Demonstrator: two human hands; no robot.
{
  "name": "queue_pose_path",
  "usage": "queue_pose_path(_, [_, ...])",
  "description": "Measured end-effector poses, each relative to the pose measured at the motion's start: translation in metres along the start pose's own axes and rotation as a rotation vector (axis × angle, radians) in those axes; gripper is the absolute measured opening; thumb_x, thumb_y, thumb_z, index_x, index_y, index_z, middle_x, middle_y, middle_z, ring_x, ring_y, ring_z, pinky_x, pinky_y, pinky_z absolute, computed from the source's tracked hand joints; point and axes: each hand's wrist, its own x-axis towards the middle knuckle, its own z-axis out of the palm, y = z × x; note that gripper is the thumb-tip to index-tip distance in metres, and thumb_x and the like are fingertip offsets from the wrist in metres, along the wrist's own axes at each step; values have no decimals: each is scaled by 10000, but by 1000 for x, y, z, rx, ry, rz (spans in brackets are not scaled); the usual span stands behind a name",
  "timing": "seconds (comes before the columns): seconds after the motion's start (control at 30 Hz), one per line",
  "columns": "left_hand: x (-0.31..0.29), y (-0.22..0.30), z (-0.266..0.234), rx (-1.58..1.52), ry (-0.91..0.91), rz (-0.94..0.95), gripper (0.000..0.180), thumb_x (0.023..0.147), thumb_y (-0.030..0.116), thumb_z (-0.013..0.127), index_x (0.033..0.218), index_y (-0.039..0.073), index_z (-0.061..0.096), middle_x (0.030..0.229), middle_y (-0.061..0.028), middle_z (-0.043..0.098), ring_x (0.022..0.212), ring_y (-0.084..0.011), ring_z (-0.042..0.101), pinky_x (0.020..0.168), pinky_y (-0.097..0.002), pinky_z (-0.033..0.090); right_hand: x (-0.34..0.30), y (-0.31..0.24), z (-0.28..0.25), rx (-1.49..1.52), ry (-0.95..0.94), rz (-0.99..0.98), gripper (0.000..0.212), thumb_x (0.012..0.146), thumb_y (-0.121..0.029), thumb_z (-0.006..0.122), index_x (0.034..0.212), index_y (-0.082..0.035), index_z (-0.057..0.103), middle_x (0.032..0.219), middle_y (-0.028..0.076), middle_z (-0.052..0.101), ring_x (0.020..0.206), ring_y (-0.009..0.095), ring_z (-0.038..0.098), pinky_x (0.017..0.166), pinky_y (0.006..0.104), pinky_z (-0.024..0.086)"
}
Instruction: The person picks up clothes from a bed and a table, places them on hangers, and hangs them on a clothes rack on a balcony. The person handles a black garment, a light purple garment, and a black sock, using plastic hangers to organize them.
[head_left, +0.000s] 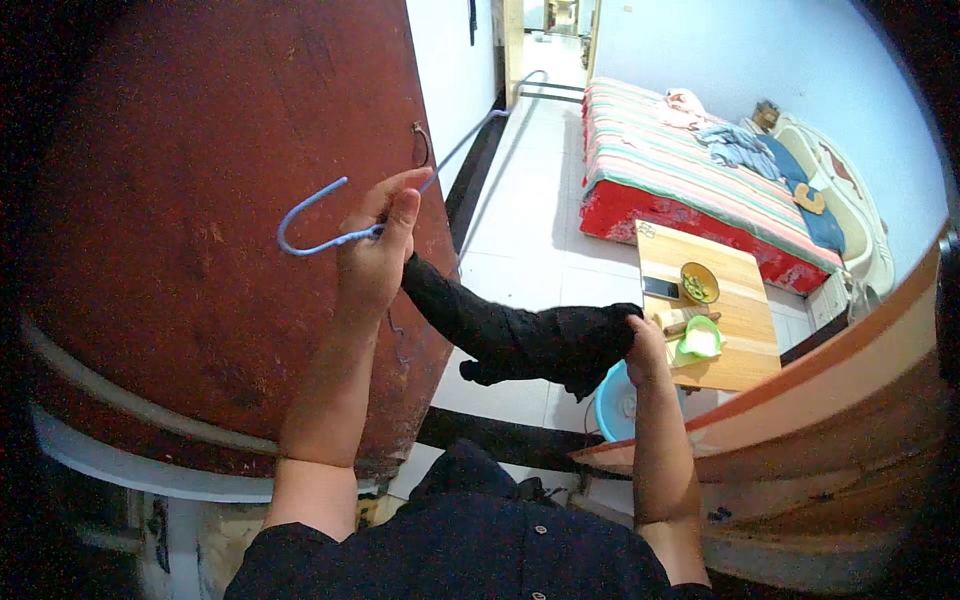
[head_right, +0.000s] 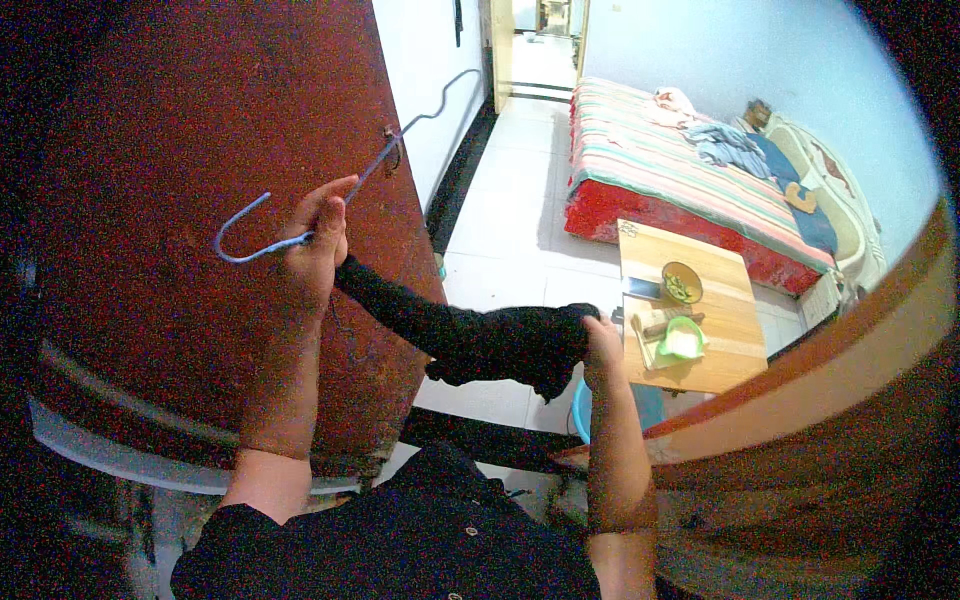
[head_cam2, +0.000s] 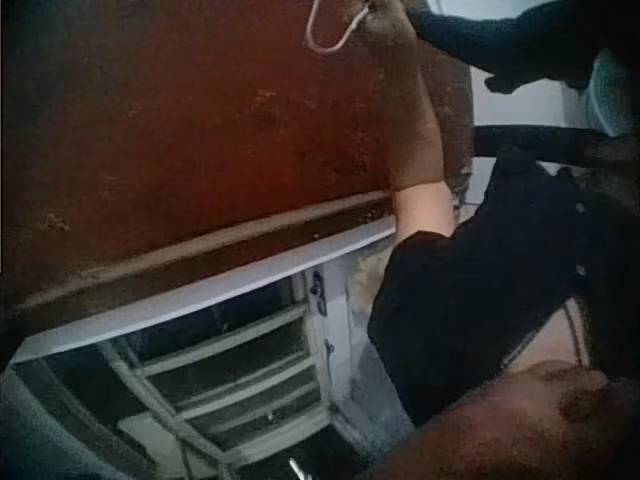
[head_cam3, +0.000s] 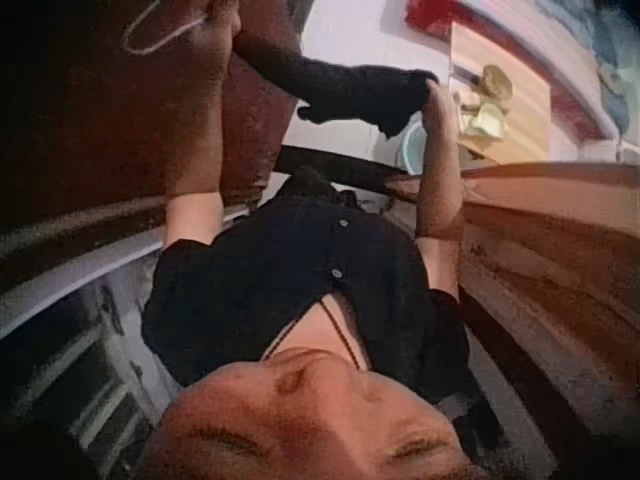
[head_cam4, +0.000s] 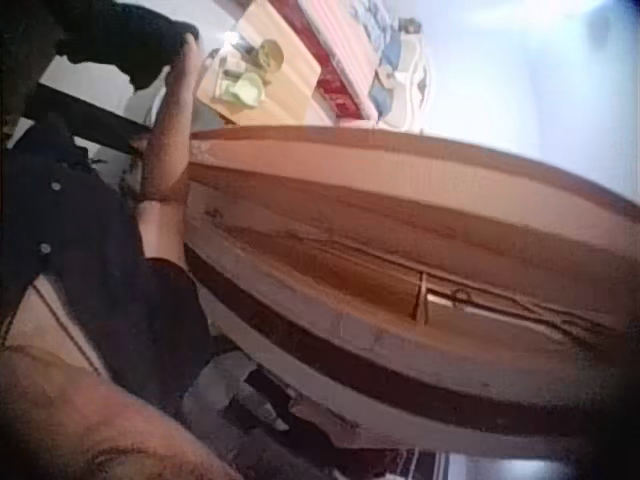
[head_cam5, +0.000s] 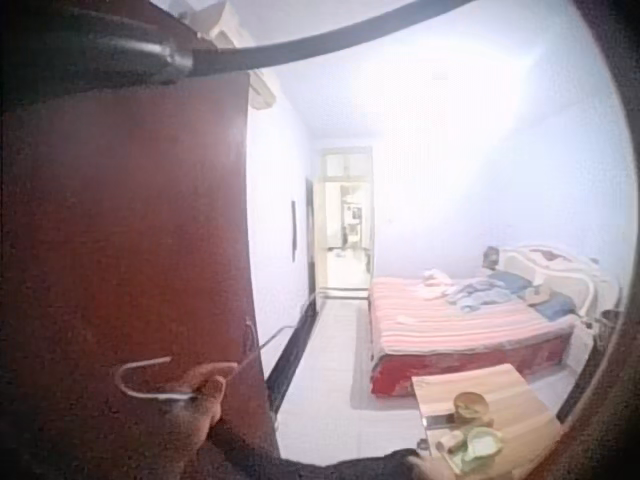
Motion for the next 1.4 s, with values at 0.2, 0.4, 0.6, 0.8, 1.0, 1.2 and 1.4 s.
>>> queue_pose_path(0.2, [52,-111,-10,331,-109,38,240,891,217,506,1041,60,607,692,10,564,546,-88,442,480,-230,346,58,-44,84,350,-263,123,271,868,-101,448,1117,-4,491,993,115,578,895,230,568,790,353,459])
queue_pose_path(0.4, [77,-195,30,326,-299,68,296,872,313,509,1016,85,632,899,-76,647,792,-207,549,771,-349,390,112,-90,175,292,-350,4,325,870,-100,461,1190,-45,463,1039,116,570,945,234,556,822,370,452])
queue_pose_path(0.6, [113,-206,63,707,-237,455,316,755,220,665,1045,103,616,967,-49,608,887,-225,531,901,-334,282,177,-138,211,541,-265,-221,297,893,-106,416,1185,-54,432,1016,121,563,887,272,562,791,400,460])
queue_pose_path(0.8, [136,-249,129,430,-385,181,504,716,282,689,1105,11,520,1051,-190,565,936,-343,566,775,-359,468,250,-153,225,582,-283,-248,318,907,-121,404,1212,-36,422,1103,123,532,1008,263,519,899,400,413])
queue_pose_path(1.0, [225,-320,156,395,-254,92,186,804,75,552,977,19,591,858,-179,614,775,-301,621,654,-349,491,378,-181,176,547,-255,-209,282,902,-95,413,1175,-27,423,1049,128,527,935,251,539,841,385,450])
queue_pose_path(1.2, [330,-314,193,314,-180,-134,183,878,141,481,960,4,572,749,-108,588,679,-180,558,627,-281,439,532,-173,112,407,-231,-54,404,862,-30,469,1239,-99,340,998,85,474,874,210,520,732,335,489])
queue_pose_path(1.4, [397,-286,241,-481,-70,-612,235,911,167,429,1074,5,477,906,-78,577,772,-159,572,713,-290,491,555,-135,86,40,-375,153,531,849,-54,493,1323,-36,255,1216,148,432,1062,210,489,849,309,467])
